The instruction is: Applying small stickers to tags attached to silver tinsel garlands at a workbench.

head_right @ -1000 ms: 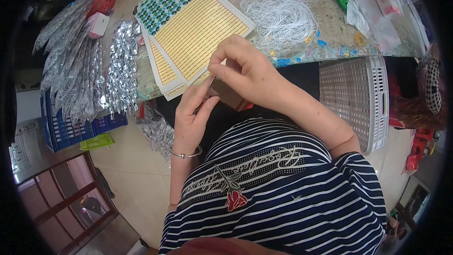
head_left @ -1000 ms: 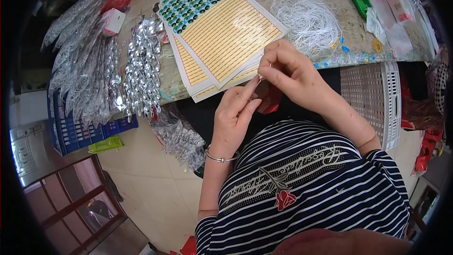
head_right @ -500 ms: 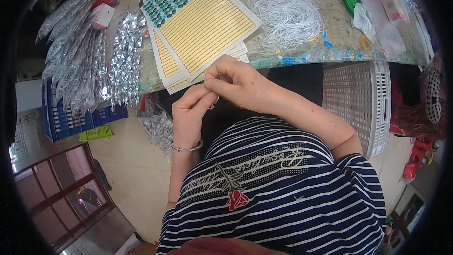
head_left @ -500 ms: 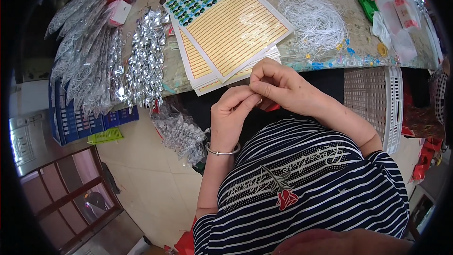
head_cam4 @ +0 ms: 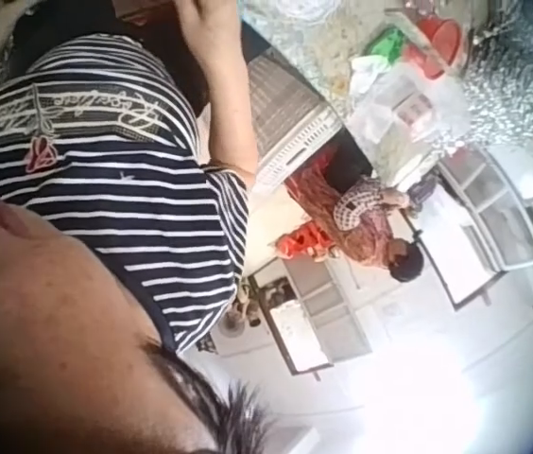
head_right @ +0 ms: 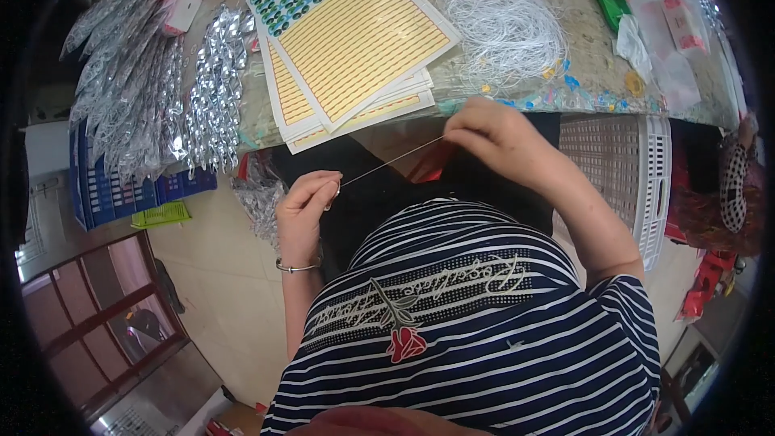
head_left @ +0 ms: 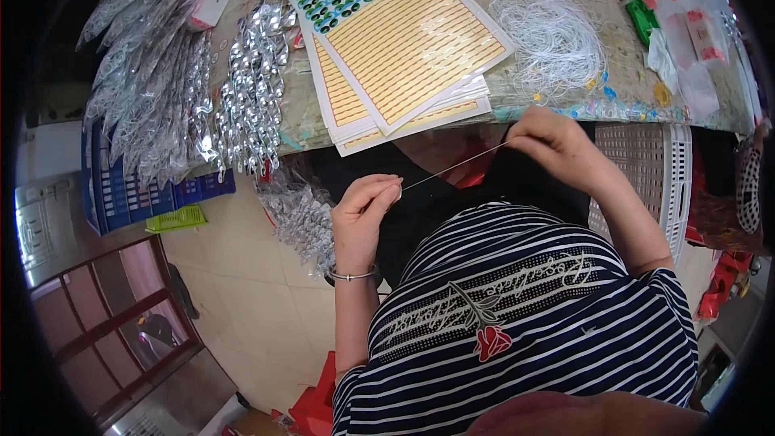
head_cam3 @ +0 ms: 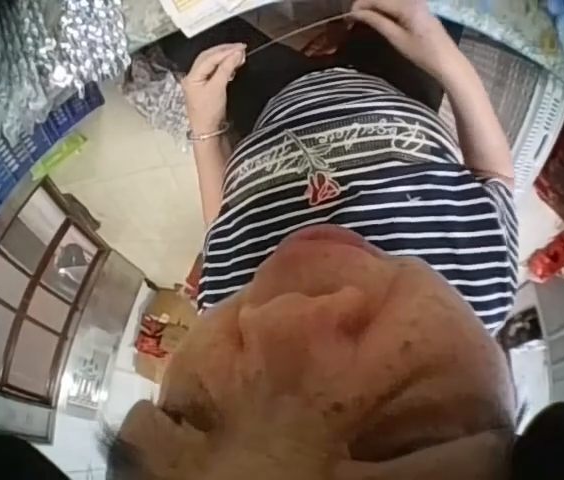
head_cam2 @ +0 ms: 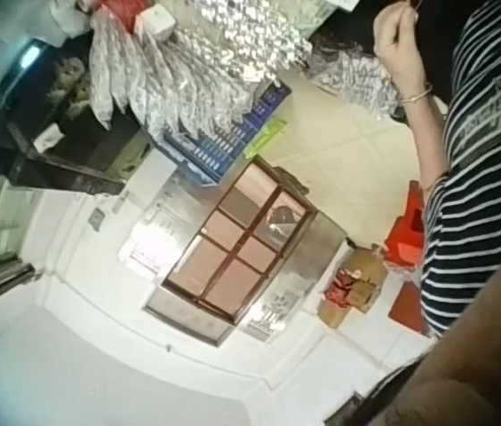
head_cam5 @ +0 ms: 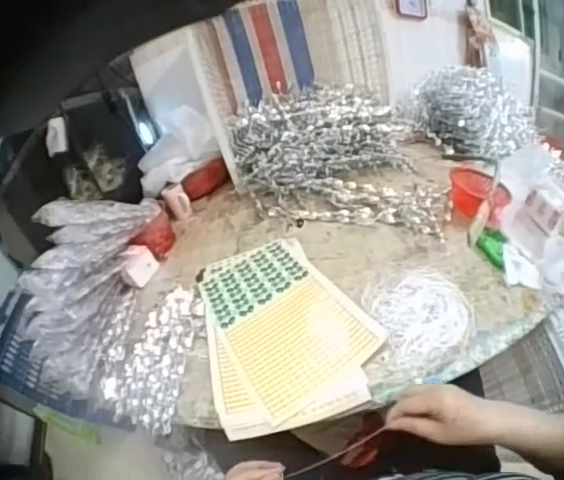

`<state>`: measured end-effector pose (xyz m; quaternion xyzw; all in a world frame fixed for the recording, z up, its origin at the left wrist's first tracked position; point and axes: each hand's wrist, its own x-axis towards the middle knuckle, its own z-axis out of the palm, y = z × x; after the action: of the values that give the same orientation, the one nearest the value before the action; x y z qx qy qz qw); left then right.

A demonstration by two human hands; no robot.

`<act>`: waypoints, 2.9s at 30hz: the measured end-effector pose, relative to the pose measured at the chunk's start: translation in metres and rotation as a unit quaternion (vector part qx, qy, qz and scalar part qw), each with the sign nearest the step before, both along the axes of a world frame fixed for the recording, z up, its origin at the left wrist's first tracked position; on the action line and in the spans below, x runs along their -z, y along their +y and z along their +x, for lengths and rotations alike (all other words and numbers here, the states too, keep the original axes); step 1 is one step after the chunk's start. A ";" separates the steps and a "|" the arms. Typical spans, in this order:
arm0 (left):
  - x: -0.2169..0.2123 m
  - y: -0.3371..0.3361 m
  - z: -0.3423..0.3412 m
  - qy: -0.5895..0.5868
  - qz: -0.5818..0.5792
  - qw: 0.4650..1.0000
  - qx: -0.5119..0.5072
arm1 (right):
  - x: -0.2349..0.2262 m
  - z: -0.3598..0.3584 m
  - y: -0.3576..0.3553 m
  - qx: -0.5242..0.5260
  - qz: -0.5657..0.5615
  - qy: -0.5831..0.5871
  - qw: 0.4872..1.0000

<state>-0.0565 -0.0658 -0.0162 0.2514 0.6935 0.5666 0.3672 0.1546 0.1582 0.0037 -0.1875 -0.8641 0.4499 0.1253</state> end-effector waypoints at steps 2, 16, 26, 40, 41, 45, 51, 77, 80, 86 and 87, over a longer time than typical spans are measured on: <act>0.008 -0.003 0.002 0.002 0.001 1.000 -0.003 | 0.002 0.006 0.002 0.066 -0.064 -0.007 0.996; -0.021 0.054 0.030 -0.039 0.067 0.995 0.068 | -0.013 -0.059 -0.034 0.001 -0.024 0.099 0.995; -0.015 0.044 0.022 -0.079 0.084 0.993 0.032 | -0.017 -0.034 -0.010 0.115 -0.193 0.090 0.970; -0.016 0.044 0.029 -0.121 0.073 0.988 0.055 | -0.034 -0.037 -0.007 0.137 -0.330 0.165 0.919; -0.016 0.044 0.029 -0.121 0.068 0.988 0.060 | -0.033 -0.037 -0.007 0.130 -0.330 0.169 0.920; -0.014 0.044 0.031 -0.140 0.060 0.985 0.080 | -0.036 -0.042 -0.014 0.138 -0.389 0.173 0.894; -0.021 0.047 0.033 -0.158 0.071 0.982 0.072 | -0.041 -0.048 -0.020 0.089 -0.403 0.172 0.894; -0.032 0.057 0.039 -0.190 0.107 0.974 0.065 | -0.029 -0.052 -0.030 0.025 -0.140 0.107 0.984; -0.029 0.057 0.039 -0.185 0.104 0.976 0.043 | -0.026 -0.052 -0.031 0.023 -0.155 0.124 0.980; -0.028 0.056 0.037 -0.172 0.122 0.977 0.014 | -0.024 -0.051 -0.032 0.053 -0.321 0.107 0.940; -0.029 0.054 0.035 -0.176 0.114 0.978 0.018 | -0.025 -0.050 -0.032 0.071 -0.352 0.095 0.928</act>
<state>-0.0211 -0.0113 0.0129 0.2009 0.5440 0.6707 0.4625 0.1050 0.1260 0.0288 -0.2362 -0.6184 0.7313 0.1645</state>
